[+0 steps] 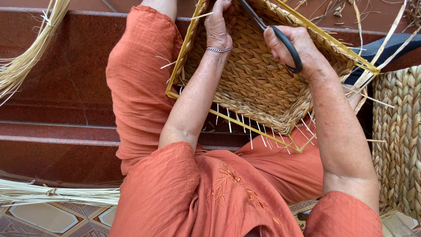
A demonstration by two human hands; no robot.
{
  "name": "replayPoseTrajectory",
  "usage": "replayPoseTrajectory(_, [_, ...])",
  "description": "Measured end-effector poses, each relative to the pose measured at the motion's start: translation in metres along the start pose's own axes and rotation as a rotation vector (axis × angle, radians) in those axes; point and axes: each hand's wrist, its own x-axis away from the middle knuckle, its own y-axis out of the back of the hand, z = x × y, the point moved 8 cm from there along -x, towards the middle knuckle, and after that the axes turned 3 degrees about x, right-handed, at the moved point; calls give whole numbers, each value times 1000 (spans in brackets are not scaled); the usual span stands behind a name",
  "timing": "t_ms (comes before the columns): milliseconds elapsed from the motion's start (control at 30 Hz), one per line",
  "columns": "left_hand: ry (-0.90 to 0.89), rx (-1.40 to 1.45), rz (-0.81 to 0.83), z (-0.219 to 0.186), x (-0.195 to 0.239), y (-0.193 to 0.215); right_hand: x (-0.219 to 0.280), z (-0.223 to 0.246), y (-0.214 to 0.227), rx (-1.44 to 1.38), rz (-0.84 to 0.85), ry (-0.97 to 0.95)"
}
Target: The person trims excess woven straw from a rectangular basket using shears. They rotate the basket to access different edges, cut protruding strands, and occasionally pull loose pieces by hand.
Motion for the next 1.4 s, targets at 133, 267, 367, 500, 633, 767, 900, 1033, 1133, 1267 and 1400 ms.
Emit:
replayPoseTrajectory(133, [12,-3,-26,-1,-5,4,-7,2,-4,-2,-17,2])
replayPoseTrajectory(267, [74,-123,-87,4,-6,17,5,1,-1,30,12,-125])
replayPoseTrajectory(367, [196,-210,-85,10,-2,23,24,1,7,76,28,-249])
replayPoseTrajectory(500, [237,-110,82,19,4,0,47,13,30,119,-34,-101])
replayPoseTrajectory(633, [172,-76,224,18,3,-16,50,8,35,65,-30,-68])
replayPoseTrajectory(767, [191,-94,125,16,-11,-4,39,0,30,44,-14,-95])
replayPoseTrajectory(900, [176,-162,164,7,-9,-2,26,4,22,43,6,-71])
replayPoseTrajectory(1033, [162,-211,166,3,1,-14,29,9,34,120,-38,-100])
replayPoseTrajectory(1133, [115,-199,217,5,9,-22,40,9,39,145,-28,-113])
replayPoseTrajectory(1267, [102,-175,234,4,5,-21,35,10,35,74,0,-106])
replayPoseTrajectory(1400, [51,-135,167,-4,-5,-10,19,2,25,99,27,-183])
